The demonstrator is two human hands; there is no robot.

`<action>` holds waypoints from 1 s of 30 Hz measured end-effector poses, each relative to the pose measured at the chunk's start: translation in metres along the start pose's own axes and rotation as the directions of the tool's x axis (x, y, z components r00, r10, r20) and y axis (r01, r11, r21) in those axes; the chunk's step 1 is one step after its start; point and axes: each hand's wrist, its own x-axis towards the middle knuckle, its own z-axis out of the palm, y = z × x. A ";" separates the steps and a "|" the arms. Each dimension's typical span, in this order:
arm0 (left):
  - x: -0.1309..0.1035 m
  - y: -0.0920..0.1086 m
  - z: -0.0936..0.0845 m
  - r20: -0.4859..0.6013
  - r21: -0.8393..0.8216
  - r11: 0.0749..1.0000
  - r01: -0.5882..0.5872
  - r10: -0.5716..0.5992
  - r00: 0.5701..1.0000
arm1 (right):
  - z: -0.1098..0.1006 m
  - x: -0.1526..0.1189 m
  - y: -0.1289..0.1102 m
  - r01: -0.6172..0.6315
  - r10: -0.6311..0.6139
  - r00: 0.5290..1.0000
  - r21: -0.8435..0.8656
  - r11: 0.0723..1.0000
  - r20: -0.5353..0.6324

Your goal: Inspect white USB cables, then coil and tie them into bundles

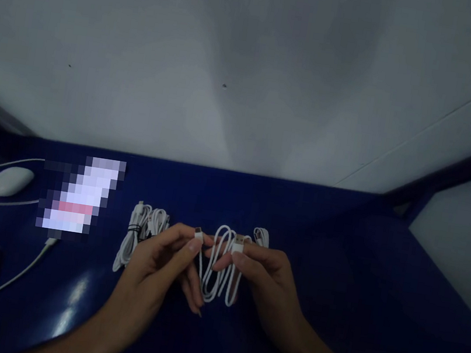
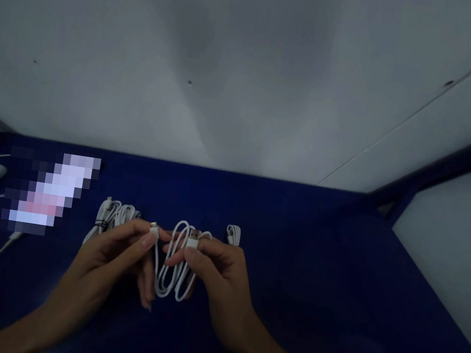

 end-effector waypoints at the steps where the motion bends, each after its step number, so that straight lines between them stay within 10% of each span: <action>1: -0.001 -0.001 0.000 -0.011 0.022 1.000 -0.006 0.006 1.000 | 0.000 0.000 0.001 0.001 -0.001 1.000 -0.010 1.000 -0.017; 30: -0.002 -0.003 0.003 0.002 0.120 0.993 0.001 -0.001 1.000 | 0.004 -0.006 -0.004 0.024 -0.023 1.000 -0.075 0.997 0.017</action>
